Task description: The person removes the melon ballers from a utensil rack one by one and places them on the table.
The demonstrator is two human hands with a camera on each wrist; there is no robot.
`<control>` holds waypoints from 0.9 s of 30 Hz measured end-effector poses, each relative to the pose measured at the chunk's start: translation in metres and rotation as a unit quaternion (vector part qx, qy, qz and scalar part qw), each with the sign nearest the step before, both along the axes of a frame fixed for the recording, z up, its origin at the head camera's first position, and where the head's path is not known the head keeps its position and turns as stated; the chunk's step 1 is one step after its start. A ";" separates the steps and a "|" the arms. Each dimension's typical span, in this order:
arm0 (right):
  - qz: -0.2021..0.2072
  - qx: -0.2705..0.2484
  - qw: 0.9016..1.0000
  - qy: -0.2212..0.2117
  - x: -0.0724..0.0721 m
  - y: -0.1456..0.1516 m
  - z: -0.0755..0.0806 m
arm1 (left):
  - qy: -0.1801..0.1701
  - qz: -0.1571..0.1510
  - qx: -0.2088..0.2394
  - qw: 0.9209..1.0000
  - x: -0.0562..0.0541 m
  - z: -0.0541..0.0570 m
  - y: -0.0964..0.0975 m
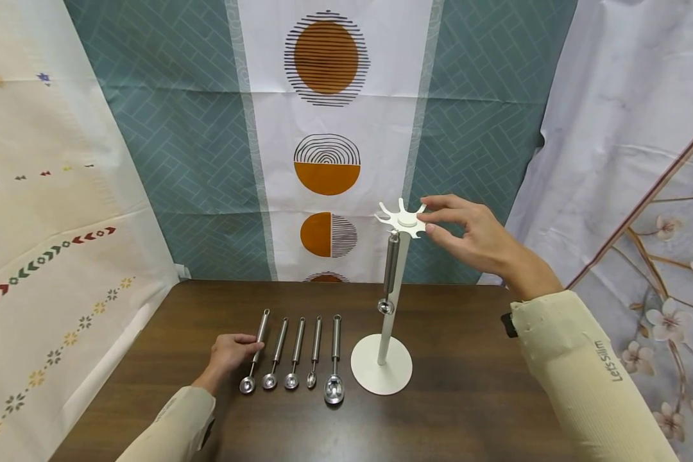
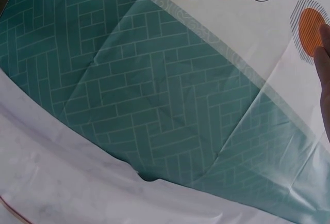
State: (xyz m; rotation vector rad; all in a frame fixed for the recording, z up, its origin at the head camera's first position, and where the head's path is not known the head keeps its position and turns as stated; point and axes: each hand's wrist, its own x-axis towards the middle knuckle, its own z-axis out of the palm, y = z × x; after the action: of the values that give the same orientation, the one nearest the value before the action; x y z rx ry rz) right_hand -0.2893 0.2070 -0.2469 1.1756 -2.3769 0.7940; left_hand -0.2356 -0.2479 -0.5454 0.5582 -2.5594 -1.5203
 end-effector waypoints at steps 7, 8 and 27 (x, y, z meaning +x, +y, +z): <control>-0.001 0.000 1.000 0.003 0.000 0.001 -0.001 | -0.009 -0.001 -0.041 0.999 -0.005 -0.006 0.001; -0.001 0.000 1.000 0.001 0.000 0.001 -0.001 | -0.010 -0.002 -0.050 0.999 -0.006 -0.006 0.001; 0.001 -0.003 1.000 -0.016 0.001 0.000 -0.001 | -0.022 -0.020 -0.086 0.996 -0.015 -0.015 -0.002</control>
State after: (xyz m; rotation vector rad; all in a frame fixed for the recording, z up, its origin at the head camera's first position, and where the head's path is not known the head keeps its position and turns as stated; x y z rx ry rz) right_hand -0.2884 0.2074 -0.2477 1.1717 -2.3970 0.8269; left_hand -0.2508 -0.2495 -0.5603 0.5271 -2.7162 -1.2956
